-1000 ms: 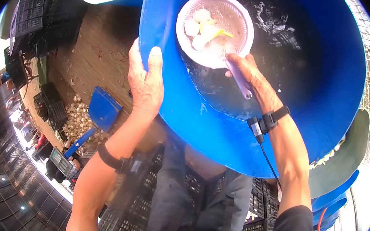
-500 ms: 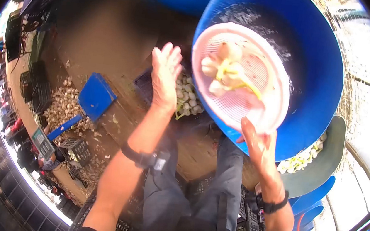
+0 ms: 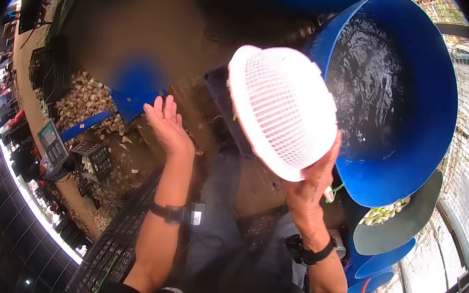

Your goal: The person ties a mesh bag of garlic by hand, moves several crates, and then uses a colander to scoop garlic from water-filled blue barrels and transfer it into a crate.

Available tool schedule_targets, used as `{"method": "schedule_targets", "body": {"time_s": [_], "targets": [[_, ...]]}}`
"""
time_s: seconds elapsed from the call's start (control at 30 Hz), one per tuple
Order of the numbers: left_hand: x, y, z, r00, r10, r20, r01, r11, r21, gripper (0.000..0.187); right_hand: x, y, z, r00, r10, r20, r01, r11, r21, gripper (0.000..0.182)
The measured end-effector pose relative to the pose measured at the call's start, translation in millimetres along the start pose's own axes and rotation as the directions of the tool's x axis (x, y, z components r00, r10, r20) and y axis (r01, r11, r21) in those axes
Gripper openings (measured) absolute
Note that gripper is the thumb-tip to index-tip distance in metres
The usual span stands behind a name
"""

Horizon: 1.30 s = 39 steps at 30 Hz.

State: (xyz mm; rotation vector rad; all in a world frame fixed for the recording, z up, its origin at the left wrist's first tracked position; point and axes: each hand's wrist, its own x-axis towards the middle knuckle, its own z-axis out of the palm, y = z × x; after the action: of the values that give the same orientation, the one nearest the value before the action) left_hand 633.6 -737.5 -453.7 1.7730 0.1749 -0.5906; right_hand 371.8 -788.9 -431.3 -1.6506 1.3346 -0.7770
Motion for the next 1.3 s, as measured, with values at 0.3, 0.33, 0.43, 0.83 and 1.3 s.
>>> {"method": "schedule_targets", "body": {"time_s": [0.3,0.33,0.43,0.83,1.3], "targets": [[-40.3,-7.1,126.9,0.909,0.099,0.406,-0.13,0.99,0.05,0.057,81.0,11.4,-141.5,0.906,0.068,-0.417,-0.161,0.969,-0.19,0.049],[-55.9,-3.5,153.5,0.872,0.151,0.466,-0.211,0.974,0.08,0.054,91.7,27.1,-162.7,0.907,0.159,-0.391,-0.311,0.877,-0.366,0.053],[-69.6,-24.8,217.8,0.687,0.273,0.674,-0.455,0.884,0.107,0.061,121.2,165.7,-224.5,0.923,0.056,-0.38,-0.319,0.661,-0.679,0.06],[-77.0,-55.7,274.9,0.596,0.329,0.733,-0.715,0.632,0.298,0.053,187.8,399.2,-200.4,0.981,0.192,-0.024,-0.144,0.642,-0.753,0.074],[-81.9,-54.0,276.7,0.593,0.351,0.725,-0.755,0.557,0.347,0.047,158.4,435.9,-101.7,0.918,0.219,0.331,-0.023,0.862,-0.506,0.084]]}}
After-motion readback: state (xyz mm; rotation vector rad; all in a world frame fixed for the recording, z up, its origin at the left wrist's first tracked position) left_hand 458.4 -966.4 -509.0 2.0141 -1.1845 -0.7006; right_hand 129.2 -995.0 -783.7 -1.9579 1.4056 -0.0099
